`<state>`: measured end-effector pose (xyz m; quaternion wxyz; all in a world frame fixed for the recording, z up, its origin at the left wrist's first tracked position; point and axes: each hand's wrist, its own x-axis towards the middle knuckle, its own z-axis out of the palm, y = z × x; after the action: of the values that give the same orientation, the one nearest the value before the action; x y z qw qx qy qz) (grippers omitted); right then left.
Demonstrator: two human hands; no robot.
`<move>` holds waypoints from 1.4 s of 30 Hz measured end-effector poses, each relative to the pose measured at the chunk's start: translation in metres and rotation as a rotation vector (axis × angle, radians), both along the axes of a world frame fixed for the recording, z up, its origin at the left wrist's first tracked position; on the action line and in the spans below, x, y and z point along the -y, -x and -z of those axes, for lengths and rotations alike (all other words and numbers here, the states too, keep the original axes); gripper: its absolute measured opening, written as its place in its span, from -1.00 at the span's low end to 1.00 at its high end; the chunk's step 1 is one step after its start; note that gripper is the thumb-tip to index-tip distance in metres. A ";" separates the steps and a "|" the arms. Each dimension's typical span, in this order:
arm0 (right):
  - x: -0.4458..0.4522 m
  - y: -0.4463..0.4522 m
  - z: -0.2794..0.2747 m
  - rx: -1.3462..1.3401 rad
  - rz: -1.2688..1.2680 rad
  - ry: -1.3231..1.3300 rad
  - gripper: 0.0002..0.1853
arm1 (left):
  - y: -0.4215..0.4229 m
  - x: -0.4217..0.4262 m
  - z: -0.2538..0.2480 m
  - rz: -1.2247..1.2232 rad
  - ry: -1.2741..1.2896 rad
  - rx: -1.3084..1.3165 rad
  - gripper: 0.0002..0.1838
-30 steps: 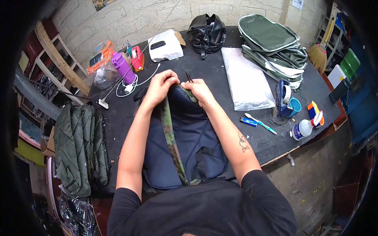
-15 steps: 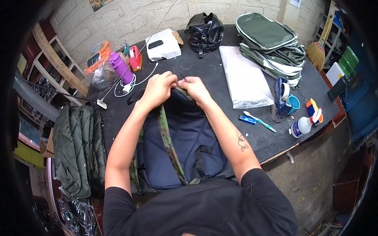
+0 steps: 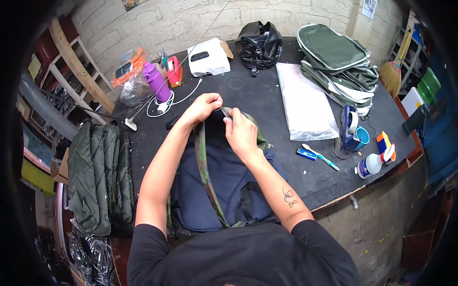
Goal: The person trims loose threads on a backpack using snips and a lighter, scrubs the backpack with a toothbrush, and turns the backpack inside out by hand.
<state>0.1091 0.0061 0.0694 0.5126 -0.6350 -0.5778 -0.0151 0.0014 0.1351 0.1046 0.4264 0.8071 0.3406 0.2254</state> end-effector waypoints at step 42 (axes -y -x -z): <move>-0.057 -0.050 0.006 -0.823 -0.388 0.122 -0.77 | 0.006 0.025 -0.023 -0.119 -0.223 0.563 -0.84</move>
<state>0.1589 0.0635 0.0636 0.6546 -0.4972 -0.4342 0.3685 -0.0045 0.1100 0.1278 0.3986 0.7334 0.2291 0.5007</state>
